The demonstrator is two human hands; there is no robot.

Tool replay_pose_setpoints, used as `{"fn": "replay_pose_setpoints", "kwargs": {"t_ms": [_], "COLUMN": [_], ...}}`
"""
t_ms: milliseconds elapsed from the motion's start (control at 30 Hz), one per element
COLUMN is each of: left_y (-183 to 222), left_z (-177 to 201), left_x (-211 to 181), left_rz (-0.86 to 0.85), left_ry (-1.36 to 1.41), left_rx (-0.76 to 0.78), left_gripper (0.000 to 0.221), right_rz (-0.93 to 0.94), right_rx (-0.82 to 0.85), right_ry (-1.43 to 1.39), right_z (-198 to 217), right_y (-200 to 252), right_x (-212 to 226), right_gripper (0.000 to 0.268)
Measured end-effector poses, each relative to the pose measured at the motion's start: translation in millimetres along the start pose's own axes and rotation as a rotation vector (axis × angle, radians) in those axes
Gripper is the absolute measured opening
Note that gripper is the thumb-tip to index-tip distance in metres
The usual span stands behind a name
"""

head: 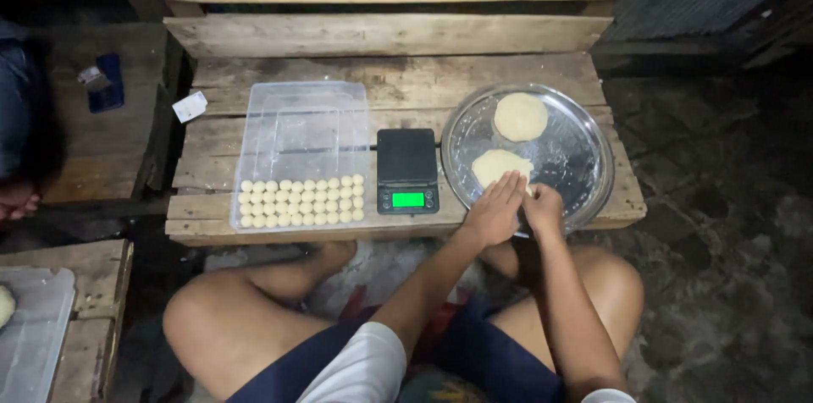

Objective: Weighing small portions of dough on a digital scale and rolling them into balls by hand.

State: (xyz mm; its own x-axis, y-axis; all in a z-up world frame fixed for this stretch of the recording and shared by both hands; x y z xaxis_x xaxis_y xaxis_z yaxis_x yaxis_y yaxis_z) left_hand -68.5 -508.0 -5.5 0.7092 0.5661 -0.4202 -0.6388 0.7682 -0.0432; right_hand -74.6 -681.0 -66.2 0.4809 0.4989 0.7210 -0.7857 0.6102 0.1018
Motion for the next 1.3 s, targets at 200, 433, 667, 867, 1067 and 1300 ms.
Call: {"fn": "replay_pose_setpoints", "kwargs": {"t_ms": [200,433,667,867,1067,1300], "left_y": [-11.7,-8.6,-7.5,-3.3,5.0,-10.4], "left_z": [-33.7,-36.8,-37.3,-21.4,4.3,-24.9], "left_x": [10.6,12.0,12.0,9.2,-1.0,6.9], "left_rz": [-0.004,-0.009,-0.027,0.010,0.010,0.053], "left_ry": [-0.120,-0.101,-0.139,-0.173,-0.260,-0.258], "left_rx": [-0.089,-0.266,-0.405,-0.132,-0.046,-0.039], "left_gripper": [0.090,0.093,0.089,0.084,0.085,0.092], "right_rz": [-0.043,-0.336,-0.301,-0.048,-0.026,0.059], "right_rx": [-0.078,0.123,0.140,-0.249,-0.156,-0.100], "right_ry": [-0.382,-1.017,-0.881,-0.491,-0.449,-0.408], "right_z": [13.7,25.3,41.1,20.8,9.9,29.8], "right_y": [18.1,26.2,44.0,5.0,0.3,13.1], "right_x": [22.5,4.5,41.4,8.4,11.8,32.2], "right_gripper": [0.015,0.020,0.021,0.032,0.023,0.015]}}
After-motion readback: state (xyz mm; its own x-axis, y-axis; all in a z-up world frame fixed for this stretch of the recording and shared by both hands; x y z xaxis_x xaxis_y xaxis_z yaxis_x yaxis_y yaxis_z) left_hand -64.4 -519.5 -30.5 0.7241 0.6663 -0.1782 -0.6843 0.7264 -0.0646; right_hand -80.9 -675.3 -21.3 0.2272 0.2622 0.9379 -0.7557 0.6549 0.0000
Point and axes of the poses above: each hand's wrist, its own y-axis away from the middle knuckle, its own z-axis out of the back of the hand, x = y × z, the point moved 3 cm from there along -y, towards the middle knuckle, and after that the axes turned 6 degrees about -y, right-handed, at the moved point
